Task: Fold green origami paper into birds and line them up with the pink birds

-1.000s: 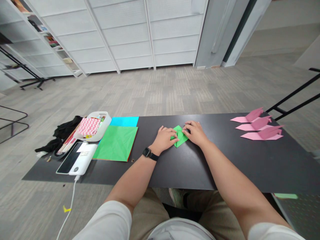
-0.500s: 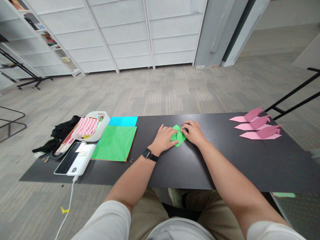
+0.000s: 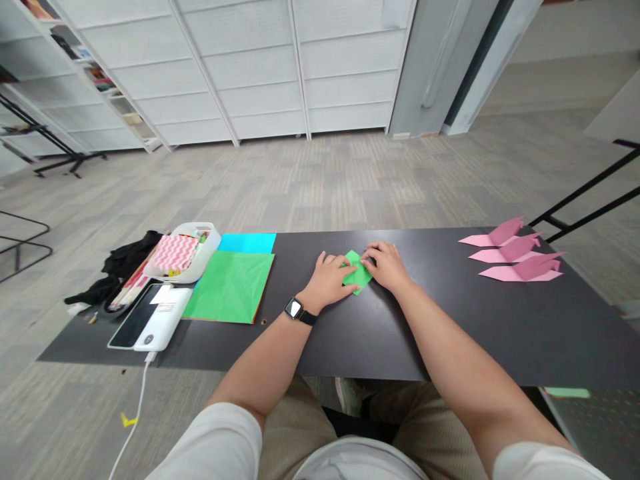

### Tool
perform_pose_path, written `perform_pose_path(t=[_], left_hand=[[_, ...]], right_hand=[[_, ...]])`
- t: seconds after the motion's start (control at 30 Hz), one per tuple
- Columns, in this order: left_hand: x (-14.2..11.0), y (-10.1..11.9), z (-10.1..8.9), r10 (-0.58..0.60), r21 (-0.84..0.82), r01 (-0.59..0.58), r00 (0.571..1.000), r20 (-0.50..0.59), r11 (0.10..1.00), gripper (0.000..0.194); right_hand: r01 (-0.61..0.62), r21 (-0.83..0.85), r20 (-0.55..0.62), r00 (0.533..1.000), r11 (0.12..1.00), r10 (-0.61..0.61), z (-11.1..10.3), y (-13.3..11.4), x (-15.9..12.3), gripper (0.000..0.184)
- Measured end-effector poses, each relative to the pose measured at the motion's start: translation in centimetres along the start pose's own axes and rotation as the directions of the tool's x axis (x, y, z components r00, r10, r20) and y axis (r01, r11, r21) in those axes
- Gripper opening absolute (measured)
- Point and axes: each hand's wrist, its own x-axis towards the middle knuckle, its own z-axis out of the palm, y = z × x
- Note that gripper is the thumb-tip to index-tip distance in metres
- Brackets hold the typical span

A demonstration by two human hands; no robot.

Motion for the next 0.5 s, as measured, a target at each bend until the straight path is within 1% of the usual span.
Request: perform_pose_path(t=[0.17,0.23,0.4,0.5], left_hand=[[-0.02,0.23,0.34,-0.036,0.024,0.037,0.999,-0.041,0.999,0.038],[-0.01,0.27,0.47,-0.056,0.039,0.058,0.996,-0.063,0.998,0.034],[0.11,0.20,0.77,-0.067,0.055,0.072,0.994,-0.089,0.996,0.030],[0.25,0.06,0.95,-0.071,0.058,0.076,0.993,-0.091,0.995,0.030]], right_hand=[[-0.038,-0.003,-0.063,0.997,0.999,0.038,-0.22,0.09,0.18,0.012],[-0.029,0.014,-0.074,0.997,0.999,0.030,-0.45,0.05,0.08,0.010],[0.038,0.028,0.014,0.999,0.999,-0.038,-0.78,-0.54,-0.52,0.013],[0.018,0.000,0.053,0.998,1.000,-0.018,-0.63,-0.65,-0.80,0.014]])
